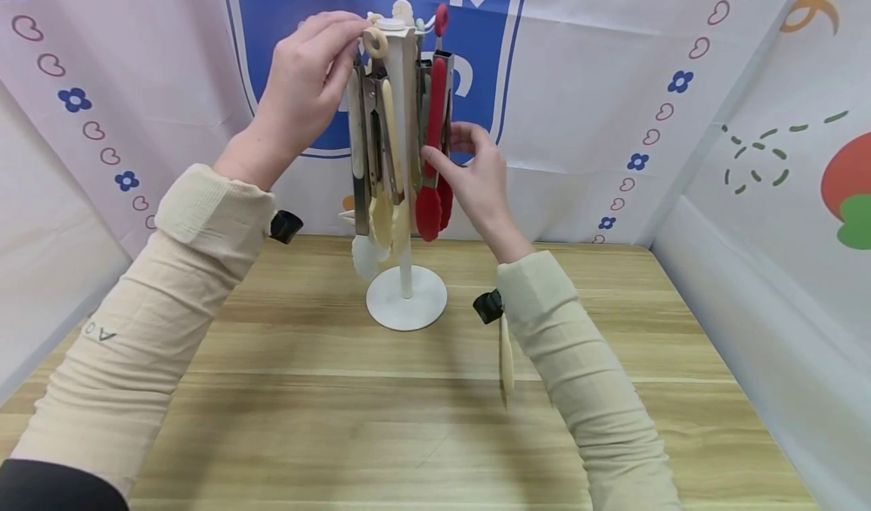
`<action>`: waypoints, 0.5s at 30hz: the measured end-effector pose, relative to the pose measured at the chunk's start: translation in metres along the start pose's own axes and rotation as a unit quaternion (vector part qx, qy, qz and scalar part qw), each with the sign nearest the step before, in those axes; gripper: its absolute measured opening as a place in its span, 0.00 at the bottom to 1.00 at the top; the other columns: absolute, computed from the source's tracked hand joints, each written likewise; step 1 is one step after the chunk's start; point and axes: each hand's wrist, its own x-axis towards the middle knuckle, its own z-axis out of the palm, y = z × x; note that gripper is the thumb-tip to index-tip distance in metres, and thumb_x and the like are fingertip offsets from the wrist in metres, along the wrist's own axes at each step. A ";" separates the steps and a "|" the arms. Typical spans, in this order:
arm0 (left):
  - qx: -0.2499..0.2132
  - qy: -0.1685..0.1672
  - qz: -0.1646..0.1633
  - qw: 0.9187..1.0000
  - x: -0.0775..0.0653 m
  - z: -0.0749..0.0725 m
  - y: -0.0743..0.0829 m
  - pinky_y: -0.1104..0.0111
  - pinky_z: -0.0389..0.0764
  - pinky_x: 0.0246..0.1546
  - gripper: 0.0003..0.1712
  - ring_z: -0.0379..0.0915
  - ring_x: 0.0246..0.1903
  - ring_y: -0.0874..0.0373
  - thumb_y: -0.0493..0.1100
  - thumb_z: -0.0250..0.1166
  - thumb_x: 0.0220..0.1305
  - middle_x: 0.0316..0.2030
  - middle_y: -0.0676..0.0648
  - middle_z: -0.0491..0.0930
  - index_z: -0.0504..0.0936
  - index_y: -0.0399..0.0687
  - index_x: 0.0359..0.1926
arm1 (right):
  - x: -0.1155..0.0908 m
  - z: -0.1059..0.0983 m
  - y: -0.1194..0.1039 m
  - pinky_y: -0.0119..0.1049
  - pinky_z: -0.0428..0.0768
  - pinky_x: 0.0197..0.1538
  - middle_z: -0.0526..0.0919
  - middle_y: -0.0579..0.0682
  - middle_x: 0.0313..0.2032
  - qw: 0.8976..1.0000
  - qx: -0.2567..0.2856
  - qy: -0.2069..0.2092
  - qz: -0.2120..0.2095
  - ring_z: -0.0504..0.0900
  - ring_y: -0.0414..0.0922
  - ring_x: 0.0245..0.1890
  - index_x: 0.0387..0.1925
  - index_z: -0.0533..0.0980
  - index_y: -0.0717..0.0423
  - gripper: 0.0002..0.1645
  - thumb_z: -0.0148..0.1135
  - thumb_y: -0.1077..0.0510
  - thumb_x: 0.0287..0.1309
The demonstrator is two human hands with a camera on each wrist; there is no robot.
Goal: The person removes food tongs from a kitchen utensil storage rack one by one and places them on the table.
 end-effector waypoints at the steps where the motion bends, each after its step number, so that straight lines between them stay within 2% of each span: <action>1: 0.000 0.000 0.000 1.000 0.000 0.000 0.000 0.80 0.56 0.59 0.20 0.61 0.59 0.59 0.40 0.46 0.70 0.57 0.45 0.70 0.71 0.40 0.58 | 0.000 0.000 0.000 0.34 0.69 0.52 0.75 0.55 0.45 1.000 0.000 0.000 0.001 0.73 0.43 0.44 0.51 0.69 0.63 0.25 0.63 0.57 0.53; 9: 0.000 0.001 0.001 1.000 0.000 0.000 0.000 0.80 0.56 0.59 0.19 0.62 0.58 0.59 0.40 0.45 0.70 0.57 0.45 0.70 0.71 0.40 0.58 | -0.003 -0.004 0.004 0.35 0.70 0.50 0.75 0.56 0.44 1.000 -0.001 0.005 0.008 0.73 0.43 0.43 0.50 0.69 0.63 0.25 0.64 0.56 0.53; 15: 0.002 0.001 0.001 1.000 0.000 0.000 0.000 0.79 0.57 0.59 0.19 0.62 0.58 0.59 0.40 0.45 0.70 0.57 0.46 0.70 0.71 0.40 0.58 | -0.006 -0.009 0.007 0.32 0.74 0.48 0.75 0.56 0.44 1.000 -0.017 0.004 0.019 0.73 0.43 0.43 0.50 0.69 0.63 0.25 0.64 0.56 0.53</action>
